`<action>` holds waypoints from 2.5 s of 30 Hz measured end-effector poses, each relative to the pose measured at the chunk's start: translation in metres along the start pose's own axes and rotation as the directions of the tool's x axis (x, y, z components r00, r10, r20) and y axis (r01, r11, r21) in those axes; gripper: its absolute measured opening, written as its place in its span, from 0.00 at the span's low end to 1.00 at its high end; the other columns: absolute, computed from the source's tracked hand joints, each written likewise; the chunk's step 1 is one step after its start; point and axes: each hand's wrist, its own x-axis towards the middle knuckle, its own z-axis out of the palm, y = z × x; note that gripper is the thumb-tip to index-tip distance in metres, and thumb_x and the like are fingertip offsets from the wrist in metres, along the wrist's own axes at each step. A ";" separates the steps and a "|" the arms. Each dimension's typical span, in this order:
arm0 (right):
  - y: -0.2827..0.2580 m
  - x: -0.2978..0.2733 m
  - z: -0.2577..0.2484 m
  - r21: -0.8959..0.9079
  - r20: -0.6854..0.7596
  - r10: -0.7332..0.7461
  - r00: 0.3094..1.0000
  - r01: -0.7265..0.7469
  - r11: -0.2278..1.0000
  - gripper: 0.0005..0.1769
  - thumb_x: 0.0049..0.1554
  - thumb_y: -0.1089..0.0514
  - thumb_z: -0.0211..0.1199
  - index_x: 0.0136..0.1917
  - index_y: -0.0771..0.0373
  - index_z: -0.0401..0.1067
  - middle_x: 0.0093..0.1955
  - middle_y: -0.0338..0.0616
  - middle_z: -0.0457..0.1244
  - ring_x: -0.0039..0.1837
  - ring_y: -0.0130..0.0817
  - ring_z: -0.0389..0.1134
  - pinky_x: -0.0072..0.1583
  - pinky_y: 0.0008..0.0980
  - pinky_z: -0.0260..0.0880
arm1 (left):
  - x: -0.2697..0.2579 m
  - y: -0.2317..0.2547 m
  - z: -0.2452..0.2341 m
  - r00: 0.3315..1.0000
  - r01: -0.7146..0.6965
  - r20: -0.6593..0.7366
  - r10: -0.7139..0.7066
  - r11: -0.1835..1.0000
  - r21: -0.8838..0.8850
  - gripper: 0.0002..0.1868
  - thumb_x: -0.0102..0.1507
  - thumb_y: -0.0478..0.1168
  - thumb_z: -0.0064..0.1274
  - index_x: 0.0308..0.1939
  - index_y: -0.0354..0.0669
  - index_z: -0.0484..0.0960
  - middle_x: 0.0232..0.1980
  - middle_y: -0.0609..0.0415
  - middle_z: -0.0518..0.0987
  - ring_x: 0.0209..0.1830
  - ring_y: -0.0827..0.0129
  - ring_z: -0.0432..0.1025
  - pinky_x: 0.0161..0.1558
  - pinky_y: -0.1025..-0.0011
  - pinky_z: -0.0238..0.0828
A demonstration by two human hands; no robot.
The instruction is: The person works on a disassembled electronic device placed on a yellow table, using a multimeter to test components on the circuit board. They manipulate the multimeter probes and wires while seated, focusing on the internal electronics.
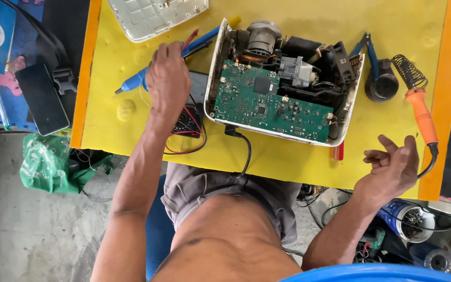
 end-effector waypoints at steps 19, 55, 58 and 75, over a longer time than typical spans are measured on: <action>-0.035 -0.123 0.098 0.335 0.489 -0.699 0.522 0.628 0.703 0.43 0.54 0.70 0.71 0.76 0.83 0.56 0.41 0.53 0.69 0.34 0.37 0.67 0.41 0.32 0.72 | -0.129 0.099 -0.109 0.948 -0.214 -0.319 -0.024 0.694 -0.687 0.14 0.63 0.31 0.58 0.51 0.46 0.88 0.48 0.51 0.82 0.41 0.63 0.80 0.44 0.66 0.82; 0.014 -0.118 0.024 0.138 0.429 -0.604 0.671 0.612 0.778 0.09 0.75 0.70 0.49 0.62 0.82 0.66 0.38 0.66 0.64 0.39 0.48 0.69 0.60 0.50 0.78 | -0.062 -0.097 -0.100 0.823 0.384 0.187 -0.536 0.285 -0.878 0.15 0.73 0.43 0.50 0.33 0.40 0.81 0.24 0.59 0.74 0.17 0.81 0.62 0.20 0.82 0.60; -0.002 -0.118 0.023 0.083 0.418 -0.575 0.703 0.601 0.795 0.10 0.76 0.68 0.49 0.61 0.81 0.65 0.38 0.66 0.63 0.39 0.48 0.69 0.60 0.50 0.77 | -0.061 -0.136 -0.094 0.955 0.233 -0.037 -0.295 0.821 -0.522 0.13 0.74 0.41 0.55 0.38 0.37 0.85 0.31 0.56 0.82 0.24 0.79 0.67 0.25 0.75 0.58; -0.031 -0.131 0.083 0.357 0.514 -0.751 0.414 0.693 0.626 0.16 0.62 0.53 0.64 0.57 0.68 0.75 0.45 0.51 0.64 0.43 0.41 0.66 0.45 0.35 0.68 | -0.136 0.068 -0.094 0.925 -0.292 -0.074 0.371 0.575 -0.764 0.26 0.69 0.37 0.64 0.68 0.38 0.72 0.51 0.46 0.79 0.44 0.56 0.71 0.46 0.58 0.72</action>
